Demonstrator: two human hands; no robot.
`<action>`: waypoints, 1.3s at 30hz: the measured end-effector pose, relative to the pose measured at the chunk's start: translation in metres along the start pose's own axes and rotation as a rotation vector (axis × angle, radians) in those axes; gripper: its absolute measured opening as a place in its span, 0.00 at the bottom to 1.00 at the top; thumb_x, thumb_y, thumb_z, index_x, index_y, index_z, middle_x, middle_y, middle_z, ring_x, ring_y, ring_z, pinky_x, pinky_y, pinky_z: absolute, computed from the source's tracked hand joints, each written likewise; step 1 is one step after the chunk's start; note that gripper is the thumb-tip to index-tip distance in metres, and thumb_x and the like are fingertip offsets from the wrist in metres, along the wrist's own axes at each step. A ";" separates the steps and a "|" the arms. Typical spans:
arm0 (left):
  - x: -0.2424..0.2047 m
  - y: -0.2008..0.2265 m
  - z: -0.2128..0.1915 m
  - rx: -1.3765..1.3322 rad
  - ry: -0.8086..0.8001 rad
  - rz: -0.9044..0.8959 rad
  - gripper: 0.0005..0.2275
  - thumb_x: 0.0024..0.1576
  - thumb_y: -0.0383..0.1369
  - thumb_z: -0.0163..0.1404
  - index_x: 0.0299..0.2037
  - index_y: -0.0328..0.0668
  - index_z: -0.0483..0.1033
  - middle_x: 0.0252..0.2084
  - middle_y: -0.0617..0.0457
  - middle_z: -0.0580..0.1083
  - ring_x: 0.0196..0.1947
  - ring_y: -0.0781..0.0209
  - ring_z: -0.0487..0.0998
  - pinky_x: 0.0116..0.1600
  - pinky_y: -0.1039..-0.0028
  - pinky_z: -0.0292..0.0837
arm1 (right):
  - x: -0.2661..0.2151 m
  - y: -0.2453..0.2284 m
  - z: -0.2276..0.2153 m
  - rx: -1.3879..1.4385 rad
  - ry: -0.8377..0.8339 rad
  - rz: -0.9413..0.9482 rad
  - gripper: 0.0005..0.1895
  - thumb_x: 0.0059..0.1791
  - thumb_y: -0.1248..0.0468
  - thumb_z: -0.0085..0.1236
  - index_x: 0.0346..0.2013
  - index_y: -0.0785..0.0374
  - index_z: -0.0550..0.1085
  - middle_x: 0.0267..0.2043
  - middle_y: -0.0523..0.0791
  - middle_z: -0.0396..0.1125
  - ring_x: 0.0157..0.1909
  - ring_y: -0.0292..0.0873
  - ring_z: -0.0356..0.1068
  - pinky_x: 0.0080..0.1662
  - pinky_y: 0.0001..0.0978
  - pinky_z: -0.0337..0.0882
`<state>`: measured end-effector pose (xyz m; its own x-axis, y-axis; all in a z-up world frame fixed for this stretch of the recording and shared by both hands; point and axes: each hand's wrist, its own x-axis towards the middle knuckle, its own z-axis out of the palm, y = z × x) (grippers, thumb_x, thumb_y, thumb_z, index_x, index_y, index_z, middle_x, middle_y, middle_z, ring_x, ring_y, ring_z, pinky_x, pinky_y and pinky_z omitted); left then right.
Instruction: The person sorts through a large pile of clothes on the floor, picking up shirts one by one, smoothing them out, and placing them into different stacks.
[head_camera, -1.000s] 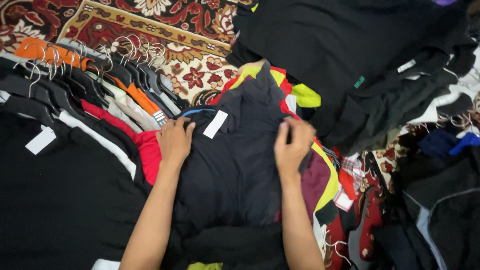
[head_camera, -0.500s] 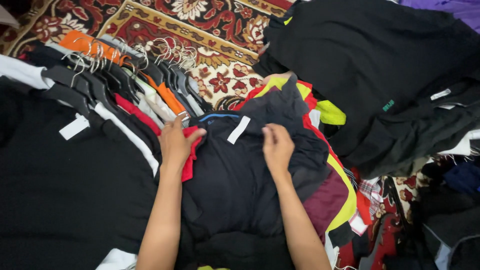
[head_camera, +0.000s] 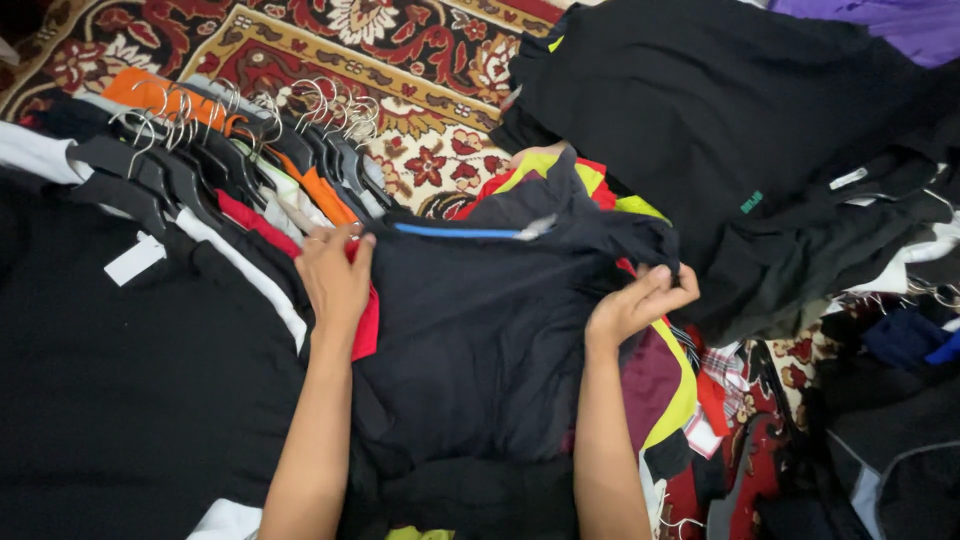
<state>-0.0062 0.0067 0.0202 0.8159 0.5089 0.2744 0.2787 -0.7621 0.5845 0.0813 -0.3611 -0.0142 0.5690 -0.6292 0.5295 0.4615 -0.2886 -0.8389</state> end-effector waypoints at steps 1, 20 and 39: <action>0.004 0.006 -0.002 -0.003 0.002 0.006 0.09 0.62 0.41 0.57 0.45 0.49 0.82 0.43 0.44 0.74 0.49 0.42 0.75 0.52 0.55 0.65 | 0.004 -0.004 -0.003 0.002 0.006 -0.004 0.12 0.64 0.61 0.40 0.61 0.56 0.56 0.60 0.46 0.59 0.53 0.38 0.64 0.55 0.30 0.71; 0.013 -0.035 0.049 0.333 -0.244 -0.070 0.15 0.64 0.47 0.51 0.44 0.47 0.84 0.41 0.41 0.80 0.50 0.41 0.78 0.58 0.51 0.57 | 0.007 -0.047 -0.033 -0.434 -0.193 -0.240 0.08 0.55 0.68 0.56 0.45 0.52 0.79 0.40 0.39 0.69 0.41 0.46 0.71 0.49 0.37 0.70; -0.205 0.048 -0.073 0.196 -0.072 0.462 0.16 0.58 0.29 0.44 0.55 0.46 0.75 0.53 0.50 0.73 0.53 0.51 0.75 0.60 0.60 0.69 | -0.037 -0.117 -0.068 -0.626 -0.590 0.013 0.22 0.54 0.49 0.53 0.60 0.54 0.70 0.49 0.45 0.63 0.35 0.46 0.65 0.46 0.44 0.68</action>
<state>-0.1970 -0.1050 0.0478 0.9073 0.0772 0.4134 -0.0352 -0.9656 0.2578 -0.0404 -0.3534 0.0558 0.9124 -0.2070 0.3531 0.0911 -0.7383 -0.6682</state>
